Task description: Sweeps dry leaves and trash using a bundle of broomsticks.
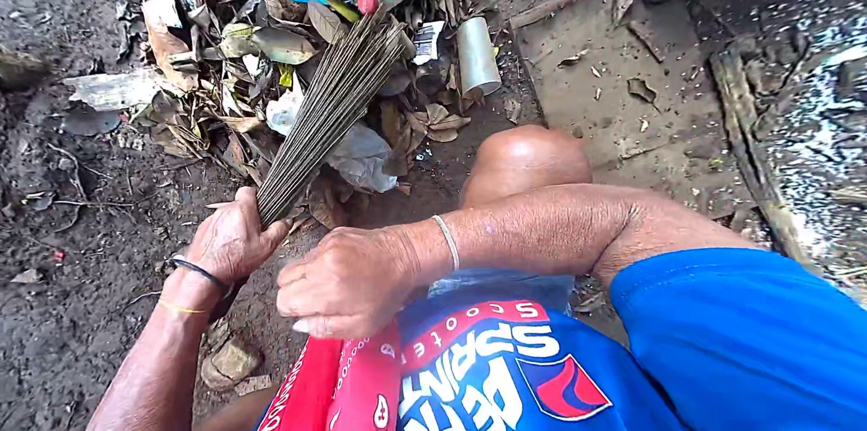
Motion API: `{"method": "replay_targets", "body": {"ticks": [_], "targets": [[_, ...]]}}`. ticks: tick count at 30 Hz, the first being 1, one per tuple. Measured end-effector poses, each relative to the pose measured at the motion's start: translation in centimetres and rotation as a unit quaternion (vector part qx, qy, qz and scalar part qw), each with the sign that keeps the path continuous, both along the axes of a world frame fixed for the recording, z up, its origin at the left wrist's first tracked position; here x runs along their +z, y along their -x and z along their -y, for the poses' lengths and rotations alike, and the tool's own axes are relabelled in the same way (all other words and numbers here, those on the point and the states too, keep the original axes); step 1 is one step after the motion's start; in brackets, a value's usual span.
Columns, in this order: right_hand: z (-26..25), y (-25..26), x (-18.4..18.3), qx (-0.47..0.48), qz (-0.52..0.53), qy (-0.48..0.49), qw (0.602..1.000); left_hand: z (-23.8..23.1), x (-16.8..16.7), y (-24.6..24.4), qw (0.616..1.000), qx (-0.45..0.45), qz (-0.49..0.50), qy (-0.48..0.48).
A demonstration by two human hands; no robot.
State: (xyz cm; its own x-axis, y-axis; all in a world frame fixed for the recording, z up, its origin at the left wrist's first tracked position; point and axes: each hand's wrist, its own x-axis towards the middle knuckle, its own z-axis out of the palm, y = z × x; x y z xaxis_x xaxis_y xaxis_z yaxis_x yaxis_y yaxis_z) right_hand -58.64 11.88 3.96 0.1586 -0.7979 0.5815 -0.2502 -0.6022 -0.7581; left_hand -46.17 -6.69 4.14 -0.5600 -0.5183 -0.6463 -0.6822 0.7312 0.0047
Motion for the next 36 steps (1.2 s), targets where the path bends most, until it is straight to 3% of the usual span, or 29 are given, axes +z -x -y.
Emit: {"method": "replay_targets", "body": {"ticks": [2, 4, 6, 7, 9, 11, 13, 16, 18, 21, 24, 25, 27, 28, 29, 30, 32, 36], "targets": [[0.4, 0.4, 0.8, -0.012, 0.049, 0.024, 0.998, -1.7, -0.3, 0.3, 1.0, -0.001, -0.005, -0.02], [0.9, 0.5, 1.5, -0.024, 0.101, 0.023, 0.994, -2.9, -3.1, -0.1, 0.999, -0.02, -0.026, -0.019], [1.1, 0.5, 2.2, -0.032, 0.131, -0.006, 0.991, -5.7, -4.3, 2.5, 0.999, -0.01, 0.034, -0.027], [1.2, 0.6, 2.4, -0.036, 0.141, -0.017, 0.989, -7.7, -3.2, 5.1, 0.994, 0.007, 0.1, -0.048], [1.4, 0.4, 2.6, -0.045, 0.148, -0.022, 0.988, -9.8, -2.7, 8.0, 0.983, -0.054, 0.15, -0.09], [1.4, 0.5, 2.6, -0.044, 0.144, -0.031, 0.988, -10.0, -4.5, 9.2, 0.972, -0.147, 0.147, -0.111], [1.4, 0.6, 2.6, -0.048, 0.14, -0.039, 0.988, -8.7, -6.6, 10.8, 0.963, -0.173, 0.168, -0.118], [1.7, 0.6, 2.3, -0.056, 0.148, -0.033, 0.987, -6.3, -8.0, 10.7, 0.979, -0.163, 0.123, -0.026], [2.0, 0.7, 2.2, -0.062, 0.162, -0.018, 0.985, -4.2, -8.7, 8.6, 0.979, -0.187, -0.008, 0.084], [2.1, 1.5, 2.7, -0.064, 0.188, -0.033, 0.98, -1.5, -4.6, 12.1, 0.987, -0.085, 0.112, 0.082], [2.7, 1.8, 1.8, -0.087, 0.172, -0.065, 0.979, 2.8, -4.4, 11.4, 0.978, -0.078, 0.058, 0.183], [3.1, 1.8, 0.6, -0.083, 0.18, -0.054, 0.979, 3.7, -3.6, 11.3, 0.976, -0.075, 0.047, 0.201], [5.2, 1.1, -4.3, -0.021, 0.29, 0.071, 0.954, 3.9, -0.8, 11.6, 0.971, -0.072, 0.073, 0.215], [5.3, 1.0, -4.7, 0.002, 0.33, 0.062, 0.942, 4.4, -0.4, 11.4, 0.966, -0.077, 0.079, 0.233], [4.8, 1.4, -3.5, 0.002, 0.335, 0.008, 0.942, 5.3, -0.5, 10.9, 0.961, -0.089, 0.071, 0.251], [5.2, 1.7, -3.3, 0.025, 0.354, 0.034, 0.934, 6.4, -0.6, 10.2, 0.957, -0.115, 0.054, 0.26], [3.9, 2.5, 0.6, -0.041, 0.313, -0.08, 0.945, 7.5, 0.3, 8.7, 0.956, -0.147, 0.028, 0.251], [3.1, 2.7, 2.7, -0.068, 0.297, -0.106, 0.947, 2.7, 5.1, 5.8, 0.983, -0.083, 0.029, 0.16]]}}
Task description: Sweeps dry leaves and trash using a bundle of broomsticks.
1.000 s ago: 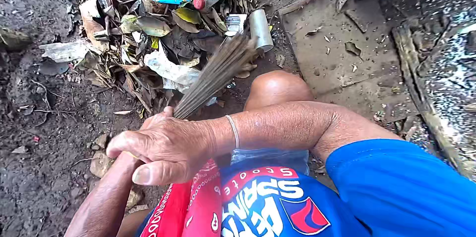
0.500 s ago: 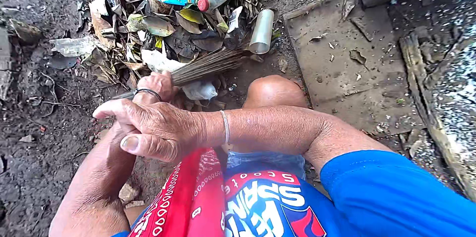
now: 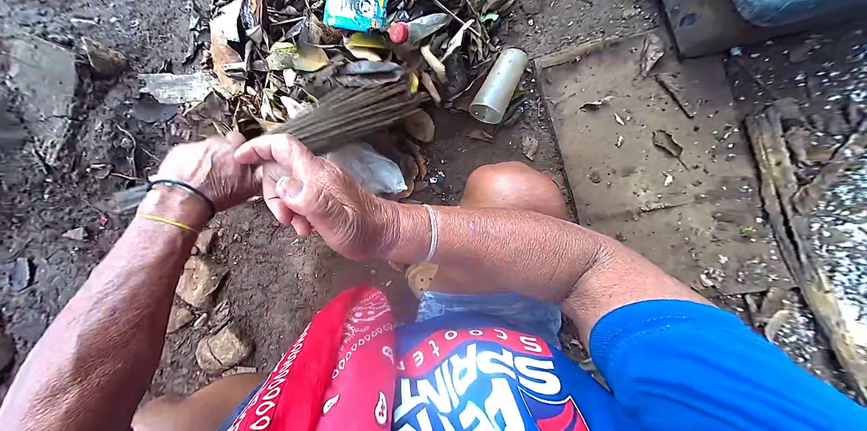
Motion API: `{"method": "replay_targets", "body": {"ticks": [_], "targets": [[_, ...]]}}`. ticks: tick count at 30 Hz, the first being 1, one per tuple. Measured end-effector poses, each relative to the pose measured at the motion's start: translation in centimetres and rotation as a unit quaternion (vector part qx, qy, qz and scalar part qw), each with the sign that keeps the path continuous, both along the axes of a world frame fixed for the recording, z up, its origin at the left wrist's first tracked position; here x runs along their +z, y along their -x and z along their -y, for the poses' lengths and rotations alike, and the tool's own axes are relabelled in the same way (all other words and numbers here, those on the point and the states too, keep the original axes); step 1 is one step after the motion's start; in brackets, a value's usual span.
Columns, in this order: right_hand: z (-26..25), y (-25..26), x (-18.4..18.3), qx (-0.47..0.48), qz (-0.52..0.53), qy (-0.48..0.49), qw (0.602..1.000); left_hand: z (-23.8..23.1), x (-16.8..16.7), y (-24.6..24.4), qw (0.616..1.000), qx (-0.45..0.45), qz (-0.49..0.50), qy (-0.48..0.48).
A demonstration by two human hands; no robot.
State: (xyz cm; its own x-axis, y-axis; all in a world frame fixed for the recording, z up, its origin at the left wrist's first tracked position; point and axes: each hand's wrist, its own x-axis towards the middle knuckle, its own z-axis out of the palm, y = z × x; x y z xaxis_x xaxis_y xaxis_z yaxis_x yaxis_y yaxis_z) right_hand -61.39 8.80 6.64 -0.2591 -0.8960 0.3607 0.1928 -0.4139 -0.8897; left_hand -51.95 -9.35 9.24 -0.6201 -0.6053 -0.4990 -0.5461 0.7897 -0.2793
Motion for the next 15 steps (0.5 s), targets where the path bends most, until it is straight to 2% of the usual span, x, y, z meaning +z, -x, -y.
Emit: {"method": "replay_targets", "body": {"ticks": [1, 3, 7, 10, 12, 15], "targets": [[-0.1, -0.1, -0.2, 0.001, -0.006, -0.005, 1.0, -1.3, -0.1, -1.4, 1.0, 0.005, -0.018, -0.02], [0.1, -0.1, -0.6, 0.01, -0.019, -0.013, 1.0, -2.5, -2.6, -4.8, 0.998, -0.003, -0.033, -0.062], [0.5, -0.7, -1.3, 0.025, -0.007, -0.027, 0.999, -5.5, -10.6, -9.8, 0.978, -0.011, 0.059, -0.198], [0.5, -0.9, -1.2, 0.039, -0.007, -0.036, 0.999, -6.9, -14.5, -10.9, 0.962, -0.027, 0.134, -0.238], [0.4, -1.2, -1.3, 0.037, -0.015, -0.036, 0.999, -5.9, -15.0, -10.8, 0.965, -0.008, 0.137, -0.224], [0.2, -1.5, -1.4, 0.033, -0.042, -0.029, 0.998, -2.0, -13.2, -9.1, 0.98, 0.046, 0.111, -0.159]]}}
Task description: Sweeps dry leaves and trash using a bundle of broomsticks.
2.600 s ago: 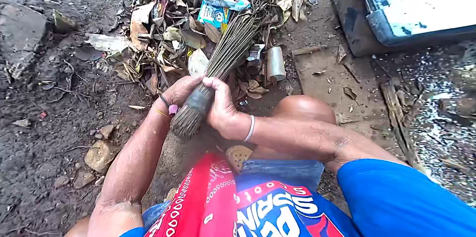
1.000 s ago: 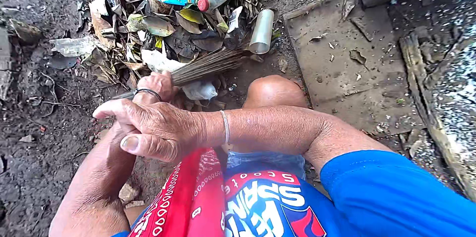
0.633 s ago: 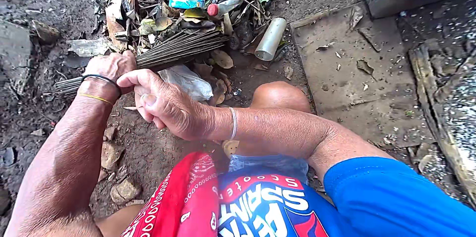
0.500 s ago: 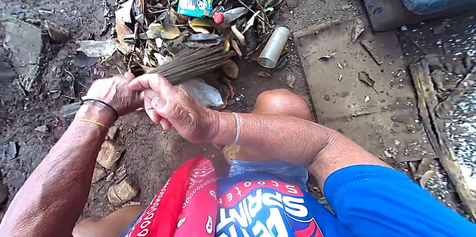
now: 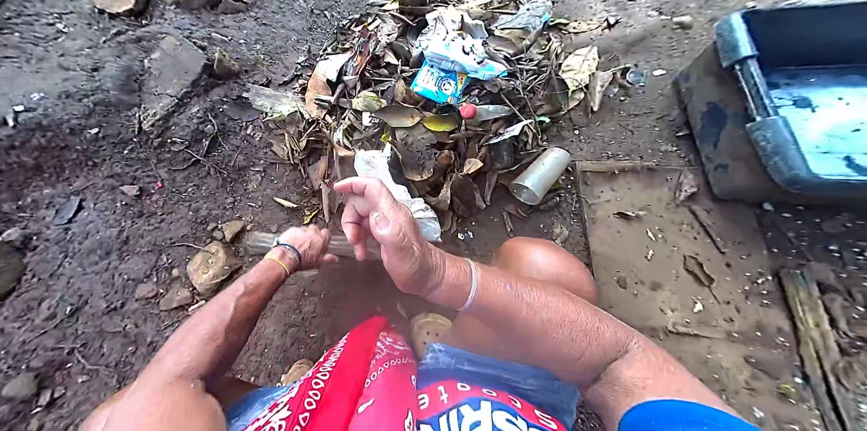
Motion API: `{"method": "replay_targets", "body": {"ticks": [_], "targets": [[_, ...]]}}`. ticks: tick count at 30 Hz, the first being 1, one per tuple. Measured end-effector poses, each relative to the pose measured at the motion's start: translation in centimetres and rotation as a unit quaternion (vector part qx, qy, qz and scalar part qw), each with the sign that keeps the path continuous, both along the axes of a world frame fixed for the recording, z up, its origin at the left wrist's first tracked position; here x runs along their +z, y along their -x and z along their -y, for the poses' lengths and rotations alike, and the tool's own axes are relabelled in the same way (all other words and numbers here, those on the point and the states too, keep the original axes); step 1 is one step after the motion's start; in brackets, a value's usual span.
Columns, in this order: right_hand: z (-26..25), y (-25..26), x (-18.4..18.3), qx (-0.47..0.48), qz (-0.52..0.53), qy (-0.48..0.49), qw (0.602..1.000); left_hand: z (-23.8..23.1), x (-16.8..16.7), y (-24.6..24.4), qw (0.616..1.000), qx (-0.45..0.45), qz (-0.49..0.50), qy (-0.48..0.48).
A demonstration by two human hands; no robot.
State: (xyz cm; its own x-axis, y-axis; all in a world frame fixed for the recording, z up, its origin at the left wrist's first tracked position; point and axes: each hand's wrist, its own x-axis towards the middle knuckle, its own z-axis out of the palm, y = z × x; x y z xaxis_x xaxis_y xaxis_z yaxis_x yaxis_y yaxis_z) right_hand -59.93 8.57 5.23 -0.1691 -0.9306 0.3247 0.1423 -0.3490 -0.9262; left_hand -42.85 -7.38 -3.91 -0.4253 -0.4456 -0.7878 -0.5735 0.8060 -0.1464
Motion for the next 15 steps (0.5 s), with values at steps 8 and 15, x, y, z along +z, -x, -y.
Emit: {"method": "replay_targets", "body": {"ticks": [8, 15], "targets": [[0.5, 0.0, -0.5, -0.008, 0.01, 0.003, 1.0, 9.7, 7.6, 6.1, 0.981, -0.008, -0.046, 0.188], [0.7, 0.2, -0.3, -0.01, 0.037, -0.006, 0.999, 12.1, 14.8, 9.7, 0.959, -0.074, -0.078, 0.263]]}}
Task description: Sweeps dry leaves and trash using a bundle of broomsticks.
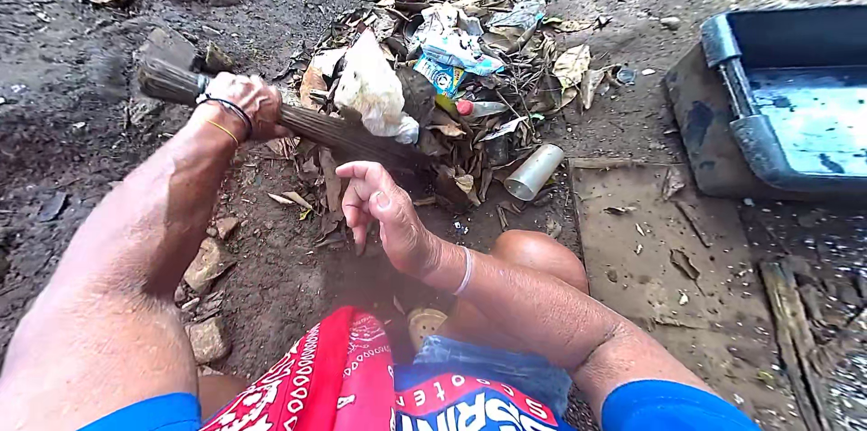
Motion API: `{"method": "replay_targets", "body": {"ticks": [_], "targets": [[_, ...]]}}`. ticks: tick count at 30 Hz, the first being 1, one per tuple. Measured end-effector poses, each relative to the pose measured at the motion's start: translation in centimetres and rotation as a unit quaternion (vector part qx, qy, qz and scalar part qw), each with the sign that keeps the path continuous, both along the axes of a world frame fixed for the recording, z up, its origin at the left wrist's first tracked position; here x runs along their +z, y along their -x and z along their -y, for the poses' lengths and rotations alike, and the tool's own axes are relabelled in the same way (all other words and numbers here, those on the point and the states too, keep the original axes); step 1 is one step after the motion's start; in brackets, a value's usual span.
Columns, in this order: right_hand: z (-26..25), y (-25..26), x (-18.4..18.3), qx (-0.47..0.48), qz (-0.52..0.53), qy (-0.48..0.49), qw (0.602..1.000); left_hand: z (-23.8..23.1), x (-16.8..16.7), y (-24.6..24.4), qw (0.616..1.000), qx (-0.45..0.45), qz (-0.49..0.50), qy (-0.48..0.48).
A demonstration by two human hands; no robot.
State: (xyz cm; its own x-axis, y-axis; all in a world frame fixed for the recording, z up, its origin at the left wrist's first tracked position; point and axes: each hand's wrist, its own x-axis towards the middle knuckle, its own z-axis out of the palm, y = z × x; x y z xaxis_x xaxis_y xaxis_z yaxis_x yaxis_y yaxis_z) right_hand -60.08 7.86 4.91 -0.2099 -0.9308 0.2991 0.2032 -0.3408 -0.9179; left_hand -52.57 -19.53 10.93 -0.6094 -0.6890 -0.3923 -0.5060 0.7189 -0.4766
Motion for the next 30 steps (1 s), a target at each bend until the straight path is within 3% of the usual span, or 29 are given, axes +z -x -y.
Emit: {"method": "replay_targets", "body": {"ticks": [8, 13, 16, 22, 27, 30], "targets": [[0.3, -0.2, 0.0, -0.002, -0.012, 0.013, 1.0, -0.3, 7.7, 2.6, 0.998, -0.011, 0.011, 0.06], [0.3, 0.3, 0.0, -0.018, -0.032, 0.018, 0.999, 0.5, 9.6, 2.1, 0.993, 0.057, -0.083, 0.06], [0.1, 0.6, 0.3, -0.016, -0.034, 0.014, 0.999, 0.3, 8.9, 0.6, 0.979, 0.126, -0.157, 0.022], [-0.1, 1.0, 0.1, -0.003, 0.001, 0.014, 1.0, 1.0, 4.2, -6.3, 0.941, 0.274, -0.198, -0.025], [0.2, 1.3, -0.3, -0.001, 0.022, 0.025, 0.999, 1.8, -0.8, -14.0, 0.843, 0.46, -0.27, -0.066], [0.4, 1.0, -0.5, 0.003, 0.033, 0.007, 0.999, 2.0, -4.4, -17.4, 0.8, 0.528, -0.27, -0.092]]}}
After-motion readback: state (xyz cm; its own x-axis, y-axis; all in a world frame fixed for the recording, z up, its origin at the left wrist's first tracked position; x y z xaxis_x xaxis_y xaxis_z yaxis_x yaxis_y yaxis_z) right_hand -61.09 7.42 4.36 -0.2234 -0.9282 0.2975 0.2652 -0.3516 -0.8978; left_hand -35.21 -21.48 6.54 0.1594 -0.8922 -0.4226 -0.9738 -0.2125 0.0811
